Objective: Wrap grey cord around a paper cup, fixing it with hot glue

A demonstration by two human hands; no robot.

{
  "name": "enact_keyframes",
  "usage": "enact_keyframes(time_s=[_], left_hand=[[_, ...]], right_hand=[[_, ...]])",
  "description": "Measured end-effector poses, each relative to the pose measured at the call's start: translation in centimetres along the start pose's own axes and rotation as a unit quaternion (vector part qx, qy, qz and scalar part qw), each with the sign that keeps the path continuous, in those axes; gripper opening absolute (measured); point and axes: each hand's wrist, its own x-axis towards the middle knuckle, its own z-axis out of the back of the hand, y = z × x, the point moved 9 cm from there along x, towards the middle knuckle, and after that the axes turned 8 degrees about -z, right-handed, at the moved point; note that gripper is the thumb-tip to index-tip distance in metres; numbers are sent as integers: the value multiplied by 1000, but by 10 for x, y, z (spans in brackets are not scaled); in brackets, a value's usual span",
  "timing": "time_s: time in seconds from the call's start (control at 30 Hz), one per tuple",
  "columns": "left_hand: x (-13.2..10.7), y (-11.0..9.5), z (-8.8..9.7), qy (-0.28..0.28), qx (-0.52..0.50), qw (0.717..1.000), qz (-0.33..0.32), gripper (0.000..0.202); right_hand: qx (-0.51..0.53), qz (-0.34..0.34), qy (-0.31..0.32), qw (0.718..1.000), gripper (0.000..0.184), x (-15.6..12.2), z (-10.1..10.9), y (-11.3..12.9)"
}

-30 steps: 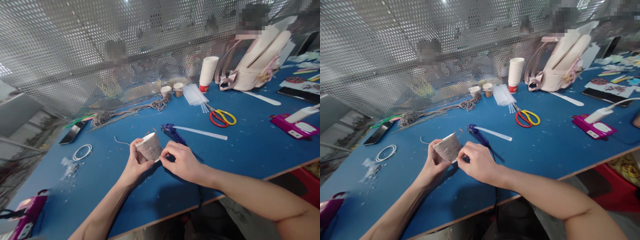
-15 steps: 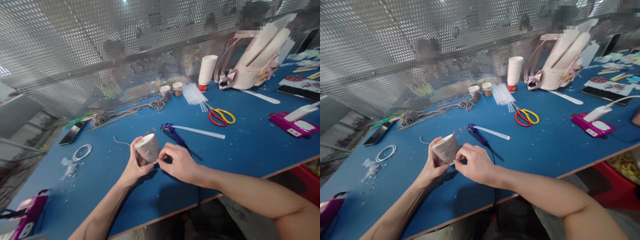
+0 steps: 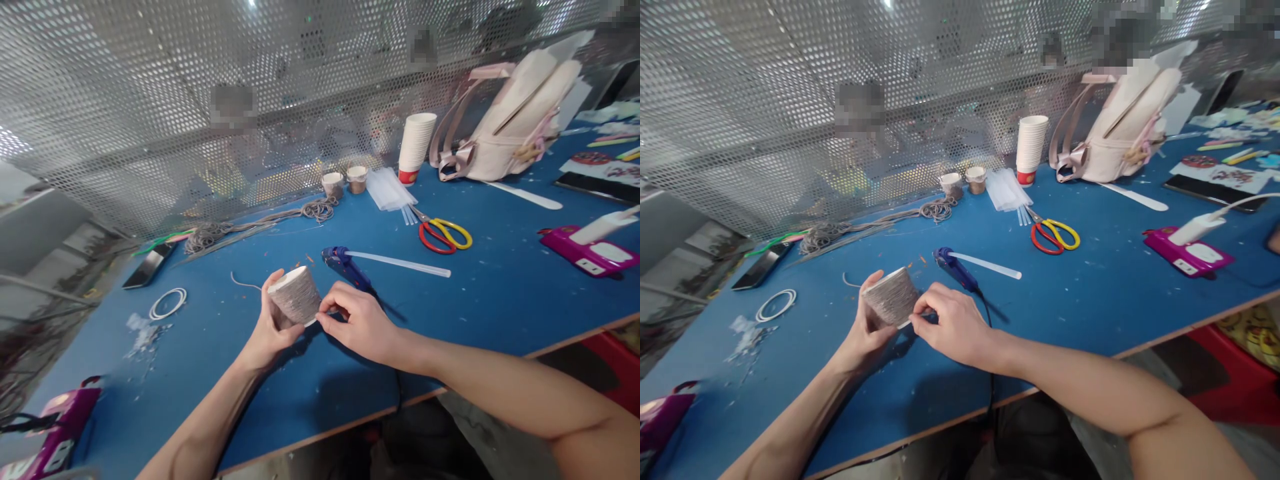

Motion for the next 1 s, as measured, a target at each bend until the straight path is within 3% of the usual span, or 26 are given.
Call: enact_keyframes(time_s=[0.2,0.33,0.4,0.47,0.53,0.6,0.7,0.83,0.93,1.0], left_hand=[[1,-6,2,-26,19,999,10,84],[4,-11,9,-64,14,998,-13,85],[7,-10,13,-72,0,997,-27,86],[8,-8,15,-74,-15,997,-36,87],[10,-5,17,-75,-24,996,-30,87],[11,-2,19,-80,-36,996,-24,89],[12,-4,21,-86,-56,994,-27,92],[12,-7,15,-72,-68,995,0,90],[13,-11,13,-67,-83,994,-1,86],[13,-10,14,-70,-83,994,1,84]], right_hand=[[12,29,5,1000,11,-2,3,7],[-18,156,76,985,17,-16,-7,31],[-100,258,117,954,21,-34,-18,48],[-197,344,158,904,23,-56,-30,60],[-259,394,185,862,19,-77,-33,67],[-271,411,170,854,15,-90,-21,73],[-249,361,106,892,21,-87,16,67],[-258,199,31,945,15,-47,65,18],[-286,22,35,957,14,-3,78,-40],[-278,-32,61,958,23,21,69,-64]])
